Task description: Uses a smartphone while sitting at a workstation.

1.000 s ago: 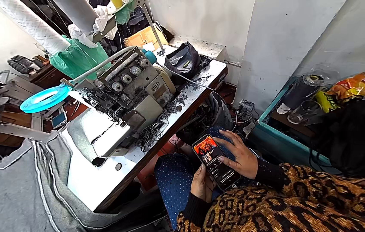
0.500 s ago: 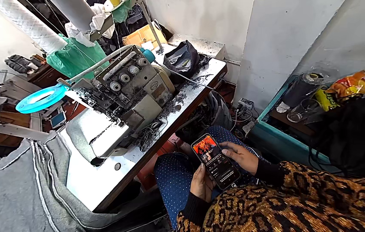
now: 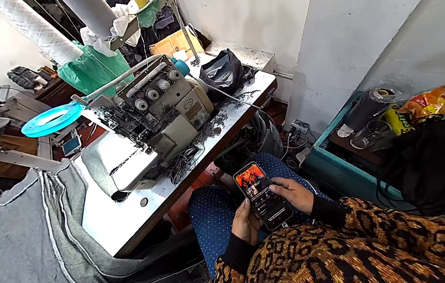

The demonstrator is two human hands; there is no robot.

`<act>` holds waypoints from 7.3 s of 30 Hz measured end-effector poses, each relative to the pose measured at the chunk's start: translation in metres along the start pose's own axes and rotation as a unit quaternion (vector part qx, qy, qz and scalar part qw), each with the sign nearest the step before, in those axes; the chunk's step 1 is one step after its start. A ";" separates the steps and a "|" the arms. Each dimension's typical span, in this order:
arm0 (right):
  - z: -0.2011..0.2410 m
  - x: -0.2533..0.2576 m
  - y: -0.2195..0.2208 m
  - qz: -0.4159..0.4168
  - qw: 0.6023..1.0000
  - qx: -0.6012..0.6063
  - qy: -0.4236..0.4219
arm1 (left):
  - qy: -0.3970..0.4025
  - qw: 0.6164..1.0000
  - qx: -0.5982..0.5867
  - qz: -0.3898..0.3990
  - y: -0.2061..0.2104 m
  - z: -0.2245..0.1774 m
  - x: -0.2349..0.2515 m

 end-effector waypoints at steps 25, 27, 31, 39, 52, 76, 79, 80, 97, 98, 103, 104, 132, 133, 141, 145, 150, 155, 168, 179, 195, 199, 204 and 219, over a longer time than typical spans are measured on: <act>0.001 0.000 0.000 0.002 1.000 -0.003 0.000 | -0.004 1.000 0.001 0.000 0.000 0.000 0.000; 0.001 0.000 0.000 0.001 1.000 -0.004 0.002 | -0.004 1.000 -0.001 -0.001 0.000 0.000 0.000; 0.001 0.000 0.000 0.004 1.000 -0.009 -0.002 | -0.003 1.000 -0.006 -0.003 -0.001 0.001 0.000; 0.000 0.000 0.000 0.005 1.000 -0.006 -0.001 | -0.004 1.000 -0.005 -0.002 -0.001 0.001 0.000; 0.002 -0.007 0.019 0.112 0.992 -0.002 0.063 | 0.015 0.999 -0.024 -0.019 -0.002 0.001 0.001; 0.009 -0.006 0.014 0.068 0.996 -0.016 0.061 | 0.002 1.000 -0.005 -0.004 -0.001 0.000 0.001; 0.010 -0.006 0.013 0.065 0.996 -0.019 0.062 | 0.003 1.000 -0.003 -0.005 0.000 -0.001 0.000; 0.010 -0.006 0.013 0.064 0.996 -0.019 0.062 | 0.004 1.000 -0.004 -0.003 0.000 -0.001 0.000; 0.005 -0.004 0.011 0.064 0.996 -0.020 0.054 | 0.003 1.000 -0.011 -0.010 -0.003 0.002 0.002; 0.005 -0.004 0.012 0.064 0.996 -0.018 0.056 | 0.002 1.000 -0.013 -0.011 -0.003 0.002 0.002; 0.005 -0.005 0.011 0.064 0.996 -0.012 0.062 | 0.001 1.000 -0.015 -0.006 -0.004 0.002 0.002; 0.006 -0.005 0.011 0.064 0.996 -0.012 0.061 | 0.001 1.000 -0.014 -0.006 -0.004 0.002 0.002; 0.006 -0.005 0.010 0.066 0.996 0.011 0.065 | -0.001 1.000 -0.012 -0.010 -0.002 0.002 0.001; 0.006 -0.004 0.009 0.064 0.996 0.010 0.064 | -0.001 1.000 -0.013 -0.009 -0.002 0.002 0.001; 0.008 0.010 0.002 0.023 0.998 -0.045 0.028 | 0.000 1.000 -0.002 -0.015 -0.001 0.001 0.001; 0.011 0.011 0.001 0.020 0.999 -0.035 0.019 | -0.001 1.000 -0.010 -0.011 -0.002 0.001 0.001; 0.009 0.009 0.002 0.022 0.999 -0.008 0.032 | -0.003 1.000 -0.014 -0.004 -0.002 0.001 0.001; 0.008 0.008 0.002 0.021 1.000 -0.004 0.020 | -0.004 1.000 -0.014 -0.003 -0.001 0.001 0.001; 0.009 0.019 -0.002 -0.018 0.997 -0.071 0.020 | -0.004 1.000 -0.015 -0.002 -0.002 0.002 0.001; 0.007 0.014 -0.004 -0.037 0.995 -0.088 -0.025 | -0.002 1.000 -0.004 -0.014 -0.001 0.003 0.001; 0.006 0.014 -0.003 -0.030 0.997 -0.073 -0.017 | -0.004 1.000 -0.010 -0.006 0.000 0.001 0.000; 0.006 0.013 -0.004 -0.028 0.997 -0.067 -0.015 | -0.004 1.000 -0.010 -0.007 0.001 0.001 0.000; 0.005 0.013 -0.004 -0.030 0.998 -0.059 -0.021 | -0.006 1.000 -0.012 -0.007 0.001 0.001 0.000; 0.006 0.010 -0.003 -0.040 0.999 -0.031 0.001 | -0.009 1.000 -0.017 -0.007 0.000 0.002 0.001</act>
Point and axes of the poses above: each hand's wrist, its own x-axis towards the middle knuckle, its own y-axis out of the palm, z = x × y, the point moved 5 cm from there along x, towards the middle knuckle
